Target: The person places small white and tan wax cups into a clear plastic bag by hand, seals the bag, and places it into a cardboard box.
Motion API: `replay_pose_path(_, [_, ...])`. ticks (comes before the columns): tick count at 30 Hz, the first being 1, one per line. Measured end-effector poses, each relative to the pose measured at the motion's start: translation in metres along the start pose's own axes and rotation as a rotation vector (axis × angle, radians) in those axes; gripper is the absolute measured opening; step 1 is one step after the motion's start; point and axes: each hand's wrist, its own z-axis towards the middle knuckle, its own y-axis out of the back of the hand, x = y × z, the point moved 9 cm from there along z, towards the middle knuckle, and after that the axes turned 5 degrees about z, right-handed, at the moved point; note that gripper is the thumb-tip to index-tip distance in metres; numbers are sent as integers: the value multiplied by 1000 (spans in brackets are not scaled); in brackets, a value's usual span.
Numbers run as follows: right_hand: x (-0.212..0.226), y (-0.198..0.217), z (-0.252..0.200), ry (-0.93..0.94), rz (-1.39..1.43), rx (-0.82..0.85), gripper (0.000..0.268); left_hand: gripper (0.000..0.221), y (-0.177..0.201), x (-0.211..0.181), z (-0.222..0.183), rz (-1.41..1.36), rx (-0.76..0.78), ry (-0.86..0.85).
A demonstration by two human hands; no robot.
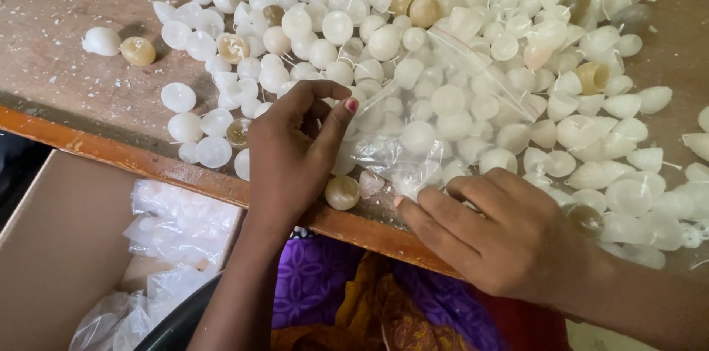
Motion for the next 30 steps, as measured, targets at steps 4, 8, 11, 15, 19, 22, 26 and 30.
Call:
replay_pose_path(4, [-9, 2, -9, -51, 57, -105, 20, 15, -2, 0, 0, -45, 32, -18])
replay_pose_path(8, [-7, 4, -18, -7, 84, -173, 14, 16, 7, 7, -1, -103, -57, 7])
replay_pose_path(11, [-12, 10, -16, -8, 140, -236, 13, 22, 11, 12, -1, -202, -87, 24])
replay_pose_path(15, [-8, 15, -14, 23, 246, -320, 14, 26, 7, 29, 1, -515, -95, 116])
replay_pose_path(19, [-3, 14, -13, 118, 327, -264, 11, 34, 9, 29, 1, -588, -95, 79])
replay_pose_path(22, [3, 11, -18, 221, 473, -231, 14, 35, 10, 25, -1, -557, -86, 66])
replay_pose_path(26, [1, -1, -23, 193, 549, -96, 11, 32, 7, 16, 13, -263, 38, 134])
replay_pose_path(30, [-10, -5, -41, 75, 544, -235, 15, 29, -6, -21, 33, 12, 238, -305])
